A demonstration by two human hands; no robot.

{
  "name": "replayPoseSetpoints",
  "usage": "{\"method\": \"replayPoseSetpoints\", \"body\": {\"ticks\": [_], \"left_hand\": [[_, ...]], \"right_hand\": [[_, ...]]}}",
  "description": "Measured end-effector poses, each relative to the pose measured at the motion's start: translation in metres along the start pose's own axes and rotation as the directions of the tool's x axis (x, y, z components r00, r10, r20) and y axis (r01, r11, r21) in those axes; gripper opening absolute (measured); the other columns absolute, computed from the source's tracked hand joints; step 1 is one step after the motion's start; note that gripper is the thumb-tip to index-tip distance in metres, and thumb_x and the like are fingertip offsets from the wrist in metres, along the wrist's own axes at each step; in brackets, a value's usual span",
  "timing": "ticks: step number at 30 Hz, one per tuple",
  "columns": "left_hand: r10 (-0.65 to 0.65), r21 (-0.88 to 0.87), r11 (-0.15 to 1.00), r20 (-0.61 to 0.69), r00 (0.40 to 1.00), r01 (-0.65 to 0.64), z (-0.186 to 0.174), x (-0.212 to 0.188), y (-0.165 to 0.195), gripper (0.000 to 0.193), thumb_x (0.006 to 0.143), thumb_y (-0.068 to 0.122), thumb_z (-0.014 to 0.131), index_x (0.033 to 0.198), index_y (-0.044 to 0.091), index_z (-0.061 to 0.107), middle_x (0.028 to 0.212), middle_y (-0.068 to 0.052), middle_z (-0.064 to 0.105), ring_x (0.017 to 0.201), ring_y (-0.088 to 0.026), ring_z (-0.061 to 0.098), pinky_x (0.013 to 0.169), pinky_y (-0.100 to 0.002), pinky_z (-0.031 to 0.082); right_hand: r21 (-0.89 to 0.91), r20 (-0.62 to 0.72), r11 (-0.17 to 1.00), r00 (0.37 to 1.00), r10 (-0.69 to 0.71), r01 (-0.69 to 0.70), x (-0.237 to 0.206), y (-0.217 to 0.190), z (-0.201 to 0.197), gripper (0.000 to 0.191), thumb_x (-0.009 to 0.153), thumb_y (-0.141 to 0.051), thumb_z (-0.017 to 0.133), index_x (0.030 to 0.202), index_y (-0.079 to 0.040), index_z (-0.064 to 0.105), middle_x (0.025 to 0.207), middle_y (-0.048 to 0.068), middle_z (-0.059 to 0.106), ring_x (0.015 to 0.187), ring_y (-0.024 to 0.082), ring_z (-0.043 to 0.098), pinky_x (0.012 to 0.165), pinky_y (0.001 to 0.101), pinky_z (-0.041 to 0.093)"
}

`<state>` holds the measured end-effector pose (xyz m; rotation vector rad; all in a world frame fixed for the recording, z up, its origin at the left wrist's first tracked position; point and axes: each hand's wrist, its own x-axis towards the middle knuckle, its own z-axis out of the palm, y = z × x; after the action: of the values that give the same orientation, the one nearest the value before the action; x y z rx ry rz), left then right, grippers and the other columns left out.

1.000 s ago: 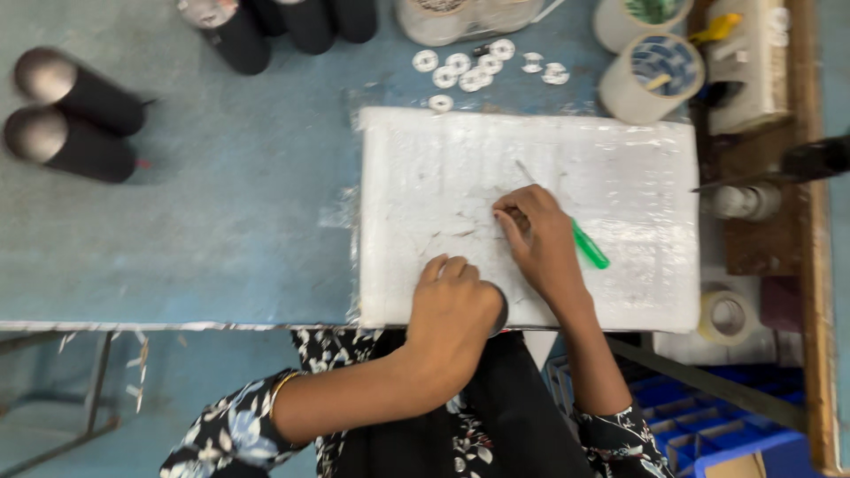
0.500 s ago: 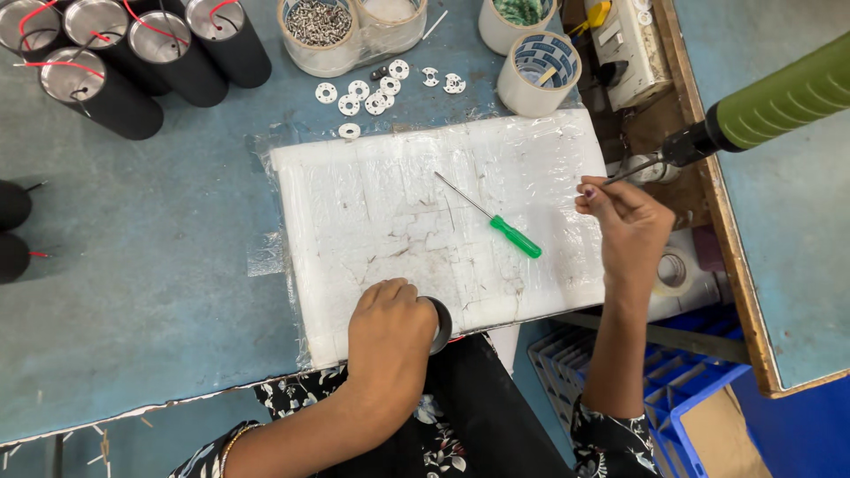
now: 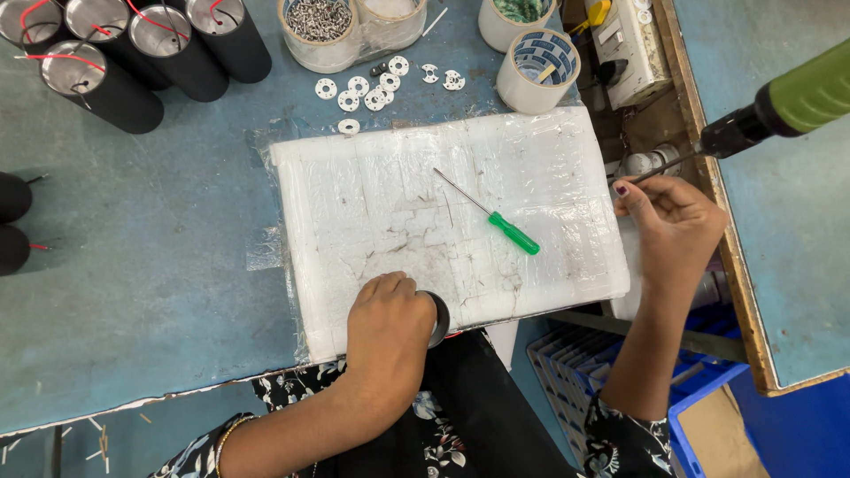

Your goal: The person assembles small cylindrical lamp fixtures at a factory workbench. They hold a black cylindrical housing, insert an LED module into its base, use a green-handled screwdriver and a powered screwdriver to drive screws securing the module, attach red and black wires to the module terminals, and place completed housings with others on the table.

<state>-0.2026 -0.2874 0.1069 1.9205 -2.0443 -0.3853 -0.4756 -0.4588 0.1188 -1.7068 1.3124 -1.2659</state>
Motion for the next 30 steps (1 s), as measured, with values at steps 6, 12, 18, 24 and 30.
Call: {"method": "replayPoseSetpoints", "body": {"ticks": [6, 12, 18, 24, 30], "left_hand": [[0.012, 0.007, 1.0, -0.034, 0.999, -0.011, 0.0, -0.002, -0.002, 0.012, 0.053, -0.003, 0.071, 0.064, 0.0, 0.069, 0.08, -0.019, 0.067, 0.092, -0.033, 0.066, 0.088, -0.041, 0.052], [0.025, -0.012, 1.0, -0.066, 0.998, -0.026, 0.002, -0.018, 0.003, 0.008, 0.055, 0.001, 0.071, 0.063, 0.004, 0.069, 0.077, -0.016, 0.067, 0.089, -0.032, 0.065, 0.084, -0.04, 0.052], [0.043, -0.013, 0.999, -0.104, 0.994, -0.045, 0.016, -0.049, 0.001, 0.006, 0.058, 0.004, 0.072, 0.06, 0.007, 0.069, 0.075, -0.013, 0.067, 0.084, -0.029, 0.065, 0.077, -0.038, 0.051], [0.013, 0.029, 1.0, -0.134, 0.991, -0.009, 0.028, -0.063, 0.004, 0.005, 0.061, 0.005, 0.074, 0.063, 0.008, 0.071, 0.069, -0.01, 0.067, 0.079, -0.027, 0.066, 0.072, -0.037, 0.051], [0.02, 0.006, 1.0, -0.159, 0.987, -0.019, 0.026, -0.06, -0.001, 0.006, 0.06, 0.007, 0.075, 0.064, 0.009, 0.071, 0.069, -0.01, 0.068, 0.078, -0.026, 0.066, 0.071, -0.038, 0.05]], "right_hand": [[-0.068, 0.055, 0.997, 0.998, -0.021, 0.025, 0.004, -0.004, -0.003, 0.009, 0.098, 0.006, 0.079, 0.099, 0.008, 0.07, 0.098, 0.009, 0.074, 0.085, 0.01, 0.069, 0.079, 0.0223, 0.056], [-0.307, 0.307, 0.951, 0.949, 0.066, 0.033, 0.014, -0.034, -0.033, 0.041, 0.093, 0.008, 0.074, 0.132, 0.005, 0.062, 0.114, 0.009, 0.068, 0.1, 0.01, 0.064, 0.087, 0.0242, 0.054], [0.001, 0.478, 0.981, 0.862, -0.171, 0.194, 0.04, -0.065, -0.032, 0.039, 0.096, 0.003, 0.065, 0.134, 0.002, 0.057, 0.117, 0.008, 0.067, 0.1, 0.011, 0.064, 0.088, 0.0266, 0.056], [0.338, 0.56, 0.919, 0.742, -0.369, 0.202, 0.059, -0.074, 0.001, 0.029, 0.098, -0.002, 0.061, 0.127, 0.0, 0.059, 0.109, 0.007, 0.068, 0.093, 0.012, 0.067, 0.084, 0.0286, 0.058], [0.619, 0.663, 0.782, 0.489, -0.567, 0.066, 0.054, -0.064, 0.017, 0.02, 0.1, -0.007, 0.057, 0.119, -0.003, 0.061, 0.102, 0.006, 0.069, 0.086, 0.013, 0.07, 0.08, 0.0306, 0.06]]}}
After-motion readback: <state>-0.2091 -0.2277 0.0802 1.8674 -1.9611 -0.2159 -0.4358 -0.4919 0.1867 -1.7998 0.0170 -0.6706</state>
